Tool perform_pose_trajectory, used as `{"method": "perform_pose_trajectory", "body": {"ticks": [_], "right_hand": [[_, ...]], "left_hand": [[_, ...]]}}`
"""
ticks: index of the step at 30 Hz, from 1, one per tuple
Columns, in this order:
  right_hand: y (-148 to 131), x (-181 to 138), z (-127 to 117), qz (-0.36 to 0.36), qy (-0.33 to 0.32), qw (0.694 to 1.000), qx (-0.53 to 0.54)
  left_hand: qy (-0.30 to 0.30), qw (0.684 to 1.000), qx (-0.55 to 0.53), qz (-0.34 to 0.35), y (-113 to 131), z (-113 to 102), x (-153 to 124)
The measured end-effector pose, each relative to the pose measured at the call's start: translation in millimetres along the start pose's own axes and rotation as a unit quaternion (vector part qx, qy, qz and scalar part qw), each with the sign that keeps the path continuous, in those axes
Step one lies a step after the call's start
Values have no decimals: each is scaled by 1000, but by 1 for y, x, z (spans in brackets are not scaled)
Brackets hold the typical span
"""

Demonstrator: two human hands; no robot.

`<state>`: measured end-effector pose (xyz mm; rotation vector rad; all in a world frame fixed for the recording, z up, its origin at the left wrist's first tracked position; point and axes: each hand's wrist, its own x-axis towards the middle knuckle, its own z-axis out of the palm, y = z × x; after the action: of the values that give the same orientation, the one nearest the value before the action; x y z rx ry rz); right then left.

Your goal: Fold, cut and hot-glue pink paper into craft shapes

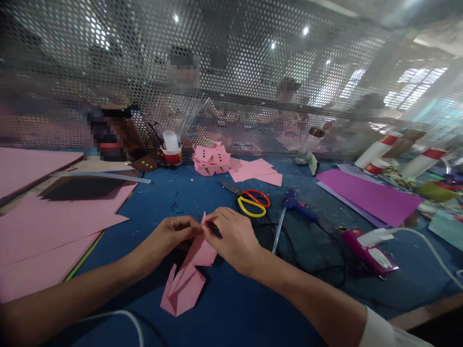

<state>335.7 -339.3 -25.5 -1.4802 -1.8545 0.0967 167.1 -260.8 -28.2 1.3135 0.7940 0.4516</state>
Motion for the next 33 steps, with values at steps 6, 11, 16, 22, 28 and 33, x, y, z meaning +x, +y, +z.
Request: {"method": "perform_pose_trajectory", "body": {"ticks": [6, 11, 16, 22, 28, 33], "right_hand": [[-1, -2, 0, -60, 11, 997, -40], [-3, -1, -2, -80, 0, 994, -76], [-2, -3, -5, -114, -34, 987, -111], [1, -6, -7, -143, -64, 975, -158], [-2, -8, -8, -153, -52, 972, -171], [0, -9, -8, -158, -50, 972, -167]], "left_hand": [[-21, 1000, -19, -4, 1, -2, -2], [-26, 999, -30, -5, -1, -3, -1], [-35, 999, -32, -4, -3, -5, 1], [-46, 998, -42, -12, -3, -8, 2], [-45, 998, -53, -11, -2, -10, 0], [-54, 997, -53, -8, -1, -11, -1]]}}
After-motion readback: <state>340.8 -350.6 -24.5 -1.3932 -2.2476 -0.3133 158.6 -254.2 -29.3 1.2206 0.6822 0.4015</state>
